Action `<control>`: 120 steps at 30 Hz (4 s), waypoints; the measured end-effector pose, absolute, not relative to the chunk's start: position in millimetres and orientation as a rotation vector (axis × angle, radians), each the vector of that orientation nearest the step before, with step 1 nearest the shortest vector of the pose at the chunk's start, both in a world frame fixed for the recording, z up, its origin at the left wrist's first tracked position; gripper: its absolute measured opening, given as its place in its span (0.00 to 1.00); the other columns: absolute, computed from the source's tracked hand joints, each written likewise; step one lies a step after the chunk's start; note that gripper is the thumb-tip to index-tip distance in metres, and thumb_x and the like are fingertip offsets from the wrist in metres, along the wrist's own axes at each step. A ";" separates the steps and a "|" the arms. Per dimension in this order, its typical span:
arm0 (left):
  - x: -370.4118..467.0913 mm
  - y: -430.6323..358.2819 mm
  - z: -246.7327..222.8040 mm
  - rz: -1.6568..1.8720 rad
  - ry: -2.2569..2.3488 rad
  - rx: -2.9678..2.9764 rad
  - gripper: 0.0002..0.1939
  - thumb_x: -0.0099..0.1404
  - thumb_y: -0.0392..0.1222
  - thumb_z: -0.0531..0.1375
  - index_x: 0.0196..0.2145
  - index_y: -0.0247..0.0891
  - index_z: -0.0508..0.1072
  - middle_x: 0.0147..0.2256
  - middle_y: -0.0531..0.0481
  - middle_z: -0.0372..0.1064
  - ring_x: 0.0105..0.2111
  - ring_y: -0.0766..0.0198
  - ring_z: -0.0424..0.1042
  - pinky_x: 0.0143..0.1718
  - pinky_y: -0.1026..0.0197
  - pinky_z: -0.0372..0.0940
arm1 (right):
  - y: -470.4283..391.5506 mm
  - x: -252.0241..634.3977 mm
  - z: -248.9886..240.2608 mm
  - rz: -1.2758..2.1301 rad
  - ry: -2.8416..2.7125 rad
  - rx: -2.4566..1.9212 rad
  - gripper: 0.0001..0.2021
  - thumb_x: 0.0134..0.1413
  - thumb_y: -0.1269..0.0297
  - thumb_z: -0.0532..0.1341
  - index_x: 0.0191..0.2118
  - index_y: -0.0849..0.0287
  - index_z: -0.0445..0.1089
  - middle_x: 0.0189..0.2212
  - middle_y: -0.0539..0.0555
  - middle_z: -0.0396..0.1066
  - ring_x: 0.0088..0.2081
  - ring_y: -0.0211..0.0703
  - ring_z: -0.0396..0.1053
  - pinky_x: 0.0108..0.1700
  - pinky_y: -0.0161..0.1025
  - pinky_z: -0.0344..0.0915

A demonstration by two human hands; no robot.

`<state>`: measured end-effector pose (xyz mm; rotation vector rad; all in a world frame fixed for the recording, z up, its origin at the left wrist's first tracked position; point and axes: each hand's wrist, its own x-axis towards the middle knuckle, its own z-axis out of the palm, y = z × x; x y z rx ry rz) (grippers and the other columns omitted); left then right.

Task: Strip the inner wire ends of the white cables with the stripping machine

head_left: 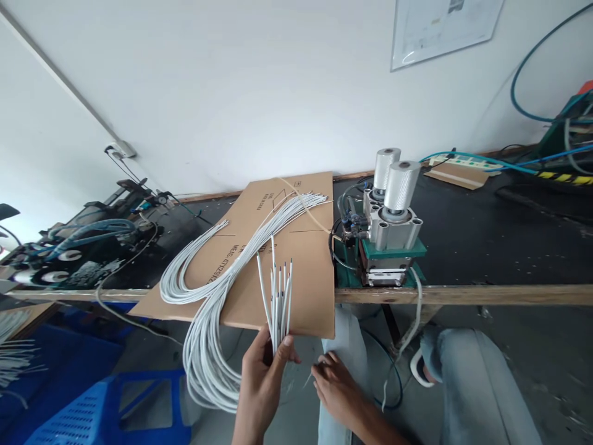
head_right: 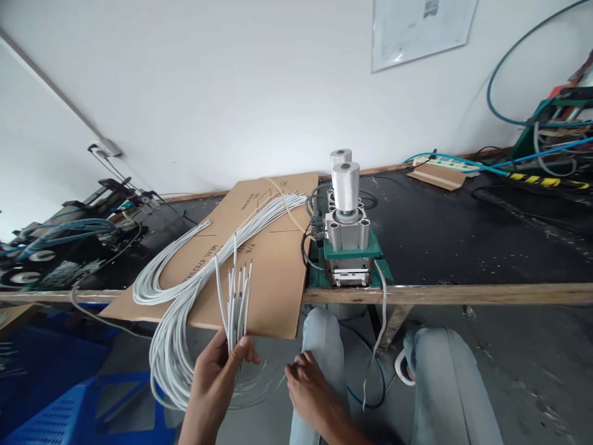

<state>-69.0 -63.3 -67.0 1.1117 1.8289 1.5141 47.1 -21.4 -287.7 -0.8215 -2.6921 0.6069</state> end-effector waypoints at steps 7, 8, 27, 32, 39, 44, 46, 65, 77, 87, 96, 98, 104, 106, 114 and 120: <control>-73.1 -66.6 -68.2 1.355 1.884 1.230 0.16 0.68 0.54 0.60 0.31 0.39 0.73 0.22 0.53 0.71 0.25 0.58 0.71 0.30 0.62 0.64 | -33.9 43.9 -285.9 0.704 -2.616 -0.803 0.04 0.55 0.69 0.67 0.36 0.57 0.72 0.34 0.55 0.78 0.46 0.55 0.72 0.61 0.53 0.59; -73.5 -67.1 -69.2 1.355 1.886 1.234 0.16 0.68 0.54 0.60 0.31 0.39 0.73 0.22 0.53 0.71 0.25 0.58 0.71 0.29 0.62 0.64 | -35.4 46.7 -281.7 0.729 -2.601 -0.807 0.04 0.54 0.71 0.67 0.34 0.56 0.72 0.33 0.54 0.78 0.44 0.54 0.73 0.59 0.52 0.62; -60.9 -63.3 -67.3 1.185 1.785 1.396 0.16 0.64 0.53 0.64 0.29 0.37 0.76 0.25 0.52 0.67 0.26 0.61 0.64 0.29 0.64 0.61 | 27.9 84.5 -75.3 1.540 -1.331 -0.694 0.21 0.66 0.43 0.56 0.30 0.55 0.62 0.20 0.43 0.50 0.20 0.35 0.49 0.20 0.32 0.47; -52.6 -75.6 -55.4 1.501 1.994 1.223 0.16 0.70 0.51 0.58 0.28 0.40 0.71 0.22 0.55 0.62 0.24 0.62 0.62 0.27 0.65 0.60 | 14.7 95.4 -75.3 1.757 -1.442 -0.547 0.20 0.69 0.45 0.54 0.33 0.56 0.66 0.20 0.44 0.56 0.19 0.34 0.53 0.21 0.33 0.51; -51.9 -65.7 -36.4 1.204 1.769 1.398 0.17 0.70 0.50 0.58 0.29 0.36 0.74 0.21 0.55 0.63 0.23 0.65 0.61 0.26 0.66 0.58 | -15.7 90.5 -91.2 1.754 -1.696 -0.453 0.21 0.71 0.50 0.53 0.28 0.57 0.59 0.25 0.47 0.61 0.21 0.31 0.57 0.23 0.31 0.53; -58.2 -67.1 -41.7 1.225 1.702 1.293 0.16 0.69 0.50 0.59 0.30 0.36 0.76 0.21 0.54 0.64 0.23 0.66 0.60 0.24 0.66 0.56 | -17.7 86.3 -95.8 1.782 -1.660 -0.444 0.21 0.71 0.50 0.52 0.29 0.57 0.60 0.25 0.47 0.61 0.21 0.31 0.56 0.23 0.32 0.52; -60.1 -68.4 -45.7 1.235 1.717 1.273 0.15 0.68 0.50 0.60 0.31 0.35 0.77 0.21 0.54 0.65 0.22 0.66 0.59 0.22 0.67 0.54 | -16.3 86.8 -94.4 1.759 -1.668 -0.453 0.21 0.71 0.50 0.52 0.29 0.57 0.60 0.24 0.47 0.61 0.22 0.33 0.57 0.24 0.32 0.53; -60.5 -63.2 -44.3 1.152 1.797 1.454 0.08 0.59 0.37 0.59 0.24 0.35 0.74 0.18 0.57 0.61 0.19 0.69 0.56 0.21 0.69 0.55 | -9.9 91.8 -81.0 1.568 -1.765 -0.587 0.17 0.69 0.56 0.55 0.28 0.57 0.63 0.22 0.46 0.62 0.25 0.36 0.63 0.28 0.32 0.55; -55.7 -56.2 -34.7 0.835 1.809 1.864 0.07 0.55 0.28 0.55 0.23 0.36 0.68 0.19 0.62 0.47 0.20 0.71 0.47 0.21 0.70 0.49 | 10.4 113.6 -72.4 1.471 -2.108 -0.595 0.20 0.70 0.58 0.55 0.25 0.57 0.56 0.20 0.44 0.54 0.23 0.35 0.55 0.27 0.36 0.47; -55.8 -53.5 -30.6 0.581 1.688 1.871 0.10 0.51 0.24 0.56 0.23 0.39 0.64 0.20 0.62 0.50 0.23 0.69 0.47 0.23 0.68 0.46 | 17.0 125.5 -69.4 1.426 -2.192 -0.505 0.08 0.63 0.72 0.60 0.34 0.56 0.75 0.29 0.51 0.74 0.31 0.43 0.69 0.33 0.36 0.59; -53.8 -57.9 -41.5 0.895 1.704 1.349 0.08 0.62 0.37 0.57 0.24 0.38 0.68 0.19 0.55 0.67 0.21 0.66 0.63 0.25 0.66 0.57 | -9.5 88.4 -116.8 2.184 -1.258 -0.478 0.24 0.59 0.41 0.64 0.28 0.60 0.67 0.17 0.46 0.67 0.15 0.36 0.70 0.19 0.30 0.66; -54.7 -60.3 -44.2 0.931 1.747 1.279 0.09 0.62 0.39 0.58 0.24 0.38 0.67 0.18 0.56 0.65 0.21 0.66 0.61 0.24 0.66 0.56 | -17.3 78.4 -121.4 2.180 -1.121 -0.451 0.24 0.57 0.41 0.65 0.28 0.60 0.67 0.18 0.47 0.68 0.15 0.37 0.70 0.19 0.30 0.66; -55.8 -65.9 -48.8 1.010 1.763 1.162 0.15 0.64 0.44 0.58 0.21 0.38 0.69 0.16 0.55 0.62 0.19 0.67 0.57 0.21 0.66 0.55 | -27.1 64.4 -123.4 2.129 -0.975 -0.409 0.23 0.58 0.44 0.66 0.28 0.61 0.68 0.19 0.49 0.70 0.14 0.35 0.69 0.17 0.29 0.66; -55.9 -65.9 -50.2 1.030 1.737 1.150 0.15 0.64 0.44 0.59 0.21 0.37 0.70 0.16 0.55 0.62 0.19 0.67 0.57 0.20 0.67 0.54 | -27.4 63.2 -123.6 2.138 -0.965 -0.406 0.23 0.57 0.43 0.66 0.28 0.61 0.68 0.20 0.49 0.71 0.14 0.35 0.69 0.17 0.28 0.65; -54.4 -66.2 -60.9 1.108 1.768 1.155 0.16 0.65 0.44 0.59 0.21 0.37 0.69 0.15 0.56 0.61 0.18 0.68 0.56 0.20 0.67 0.54 | -29.5 60.6 -126.2 2.107 -0.912 -0.433 0.24 0.56 0.43 0.67 0.26 0.61 0.67 0.18 0.48 0.69 0.13 0.34 0.67 0.15 0.27 0.63; -57.3 -68.6 -70.4 1.157 1.730 1.170 0.18 0.66 0.46 0.60 0.20 0.37 0.70 0.15 0.56 0.62 0.17 0.68 0.56 0.20 0.67 0.54 | -33.4 56.5 -133.2 2.127 -0.830 -0.395 0.23 0.57 0.44 0.67 0.27 0.62 0.68 0.21 0.49 0.71 0.13 0.32 0.67 0.15 0.26 0.59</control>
